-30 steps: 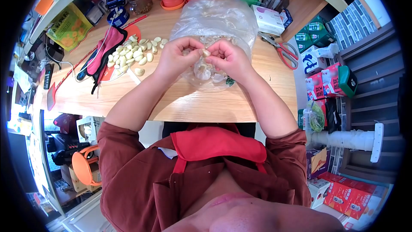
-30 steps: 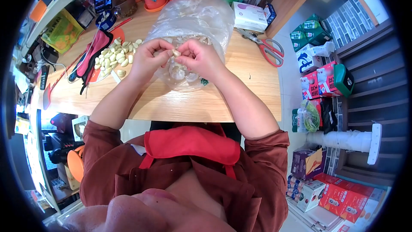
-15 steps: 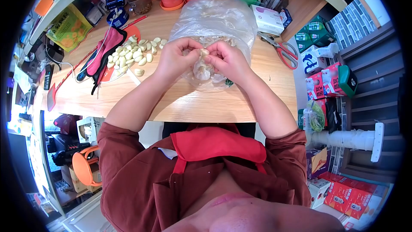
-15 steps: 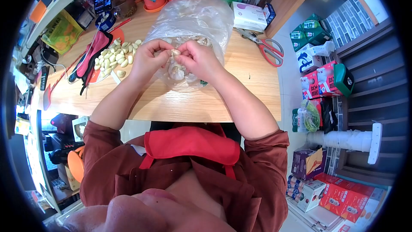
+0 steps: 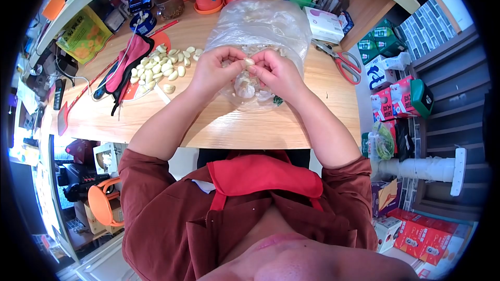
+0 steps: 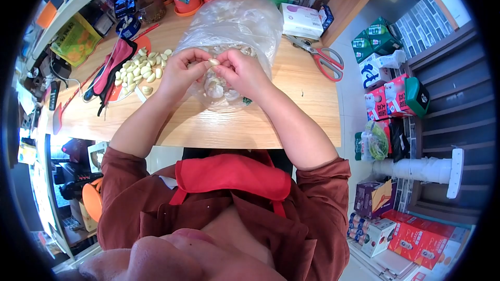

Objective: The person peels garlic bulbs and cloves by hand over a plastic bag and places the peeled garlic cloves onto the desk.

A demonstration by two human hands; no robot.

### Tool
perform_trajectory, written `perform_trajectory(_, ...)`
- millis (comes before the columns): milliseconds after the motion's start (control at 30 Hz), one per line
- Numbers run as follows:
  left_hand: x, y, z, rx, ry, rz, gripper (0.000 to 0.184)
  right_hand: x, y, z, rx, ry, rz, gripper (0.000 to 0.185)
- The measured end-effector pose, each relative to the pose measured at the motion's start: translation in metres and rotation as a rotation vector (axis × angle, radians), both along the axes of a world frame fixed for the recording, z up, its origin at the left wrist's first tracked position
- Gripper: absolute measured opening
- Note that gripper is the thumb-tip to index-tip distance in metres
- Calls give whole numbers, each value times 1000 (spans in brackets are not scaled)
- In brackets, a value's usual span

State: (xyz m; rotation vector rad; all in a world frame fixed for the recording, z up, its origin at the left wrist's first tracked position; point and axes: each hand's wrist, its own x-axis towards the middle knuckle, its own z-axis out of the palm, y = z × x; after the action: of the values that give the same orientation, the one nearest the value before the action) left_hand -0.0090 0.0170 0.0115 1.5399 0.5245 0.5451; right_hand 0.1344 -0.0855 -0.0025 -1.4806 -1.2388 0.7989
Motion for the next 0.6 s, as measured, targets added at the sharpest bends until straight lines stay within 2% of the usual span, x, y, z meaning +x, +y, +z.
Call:
perform_trajectory(433, 0, 0, -4, 136, 43, 21, 11, 2, 2, -8, 16, -58, -22, 21)
perform_trajectory(600, 2, 1, -8, 192, 20, 25, 9, 0, 2, -7, -8, -26, -11, 15)
